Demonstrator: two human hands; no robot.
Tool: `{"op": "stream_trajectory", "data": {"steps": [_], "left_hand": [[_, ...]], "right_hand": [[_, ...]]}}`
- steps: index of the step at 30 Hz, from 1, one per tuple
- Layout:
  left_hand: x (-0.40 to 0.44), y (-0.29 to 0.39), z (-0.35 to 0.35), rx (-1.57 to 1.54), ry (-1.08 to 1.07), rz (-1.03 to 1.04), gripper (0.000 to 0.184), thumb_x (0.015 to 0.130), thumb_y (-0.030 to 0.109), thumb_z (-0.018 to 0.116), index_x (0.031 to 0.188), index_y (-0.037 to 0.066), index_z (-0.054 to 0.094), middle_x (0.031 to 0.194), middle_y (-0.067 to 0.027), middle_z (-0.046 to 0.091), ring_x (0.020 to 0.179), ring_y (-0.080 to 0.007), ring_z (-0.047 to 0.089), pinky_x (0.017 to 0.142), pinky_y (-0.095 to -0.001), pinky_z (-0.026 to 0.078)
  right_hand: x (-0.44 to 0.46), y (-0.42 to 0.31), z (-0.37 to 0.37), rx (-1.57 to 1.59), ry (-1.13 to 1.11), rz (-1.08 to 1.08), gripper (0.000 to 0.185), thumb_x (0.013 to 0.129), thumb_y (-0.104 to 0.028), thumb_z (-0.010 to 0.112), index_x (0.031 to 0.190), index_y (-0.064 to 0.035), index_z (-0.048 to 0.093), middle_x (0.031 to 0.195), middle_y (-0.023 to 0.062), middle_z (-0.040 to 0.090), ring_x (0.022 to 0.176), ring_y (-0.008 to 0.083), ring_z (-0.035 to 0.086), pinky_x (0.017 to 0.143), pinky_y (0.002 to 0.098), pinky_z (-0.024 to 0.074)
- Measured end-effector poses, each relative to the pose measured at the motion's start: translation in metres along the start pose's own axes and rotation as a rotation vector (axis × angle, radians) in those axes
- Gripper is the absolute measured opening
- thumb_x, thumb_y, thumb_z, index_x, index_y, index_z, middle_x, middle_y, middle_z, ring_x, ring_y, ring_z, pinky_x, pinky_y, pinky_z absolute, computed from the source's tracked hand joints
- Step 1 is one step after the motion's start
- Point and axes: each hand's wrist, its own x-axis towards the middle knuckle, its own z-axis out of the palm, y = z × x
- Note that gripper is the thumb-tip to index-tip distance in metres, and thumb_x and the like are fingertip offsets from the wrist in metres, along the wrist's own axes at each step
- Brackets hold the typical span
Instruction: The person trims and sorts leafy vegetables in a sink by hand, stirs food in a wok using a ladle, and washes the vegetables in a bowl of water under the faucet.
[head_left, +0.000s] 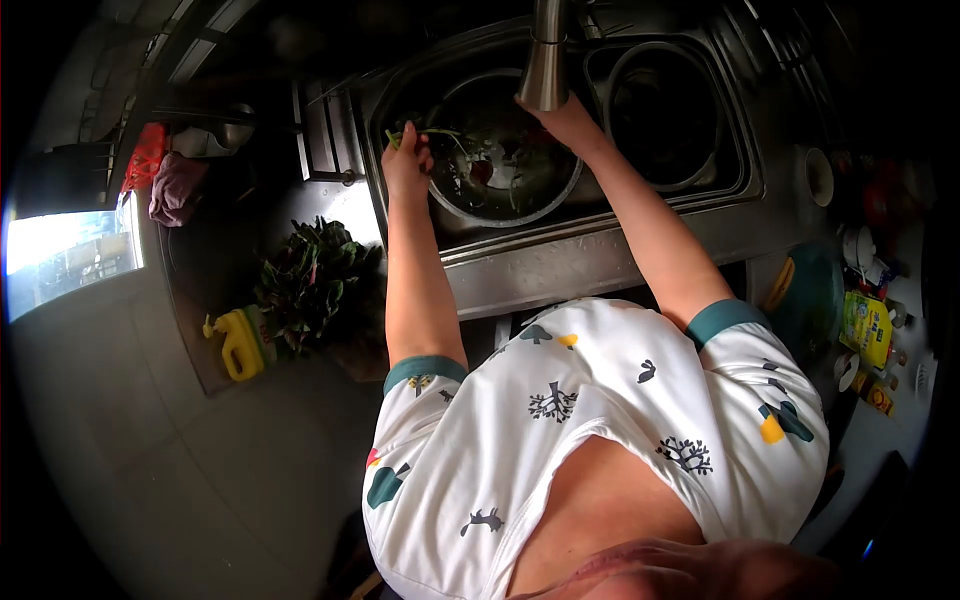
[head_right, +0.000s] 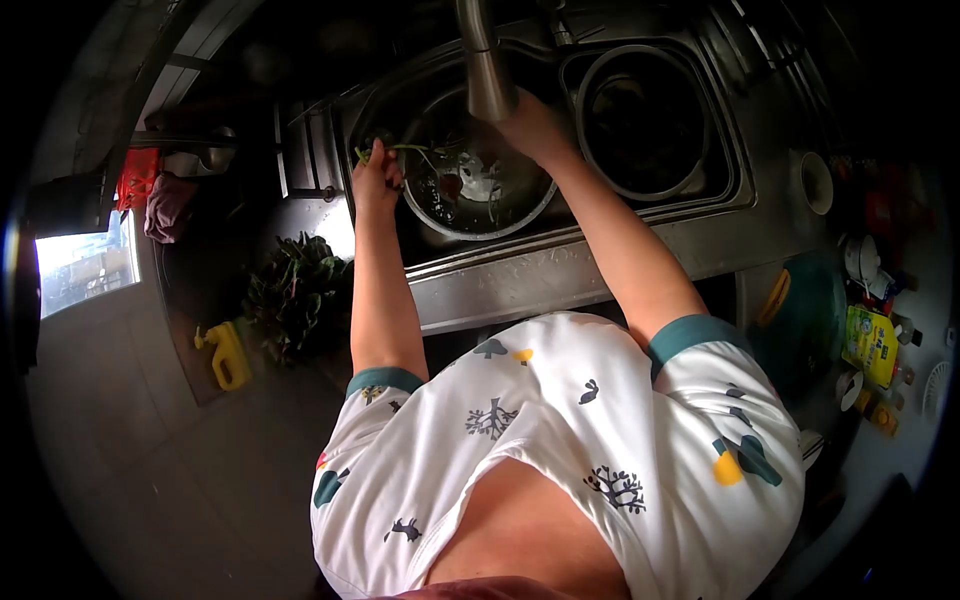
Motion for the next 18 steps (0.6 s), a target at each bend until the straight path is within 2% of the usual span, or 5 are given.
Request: {"op": "stream_trajectory", "data": {"steps": [3,5,7,12,18], "left_hand": [[-0.017,0.001,0.036,0.127,-0.055,0.054,0.017,0.089,0.02,0.056,0.084,0.005,0.052,0.067,-0.0033,0.055,0.044,-0.0073,0.038,0.04,-0.0247,0.03],[-0.03,-0.001,0.058,0.183,-0.067,0.094,0.017,0.088,0.02,0.058,0.081,0.005,0.053,0.066,-0.0023,0.055,0.046,-0.007,0.041,0.041,-0.024,0.03],[-0.033,-0.006,0.065,0.329,-0.058,0.17,0.017,0.087,0.02,0.058,0.078,0.006,0.055,0.063,-0.0009,0.054,0.047,-0.0065,0.041,0.041,-0.0238,0.03],[-0.037,-0.014,0.067,0.218,-0.083,0.125,0.02,0.089,0.021,0.054,0.077,0.006,0.053,0.062,-0.0015,0.051,0.047,-0.0072,0.039,0.041,-0.0239,0.028],[-0.012,-0.025,0.077,-0.324,0.027,-0.336,0.029,0.092,0.026,0.048,0.07,0.007,0.049,0.057,-0.0022,0.046,0.047,-0.0139,0.036,0.046,-0.0266,0.031]], "right_hand": [[0.001,-0.001,0.022,-0.147,-0.242,0.071,0.029,0.089,-0.029,0.052,0.108,-0.0081,0.058,0.098,0.0062,0.061,0.092,0.0189,0.056,0.08,0.0297,0.0434],[0.018,0.042,0.051,-0.188,-0.187,-0.371,0.028,0.089,-0.027,0.05,0.108,-0.0077,0.058,0.087,0.0124,0.063,0.081,0.0242,0.06,0.074,0.0332,0.0459],[0.016,0.048,0.061,-0.133,-0.295,-0.141,0.023,0.09,-0.023,0.047,0.101,-0.0049,0.057,0.08,0.0141,0.062,0.076,0.0274,0.06,0.07,0.0355,0.0462],[0.006,0.042,0.065,-0.28,-0.106,-0.193,0.02,0.084,-0.02,0.046,0.082,-0.0004,0.052,0.077,0.0212,0.059,0.068,0.0393,0.056,0.061,0.0422,0.0453],[-0.001,0.004,0.051,0.174,-0.246,-0.009,0.022,0.086,-0.015,0.042,0.074,-0.0011,0.053,0.069,0.0044,0.059,0.066,0.0102,0.054,0.063,0.026,0.0444]]}}
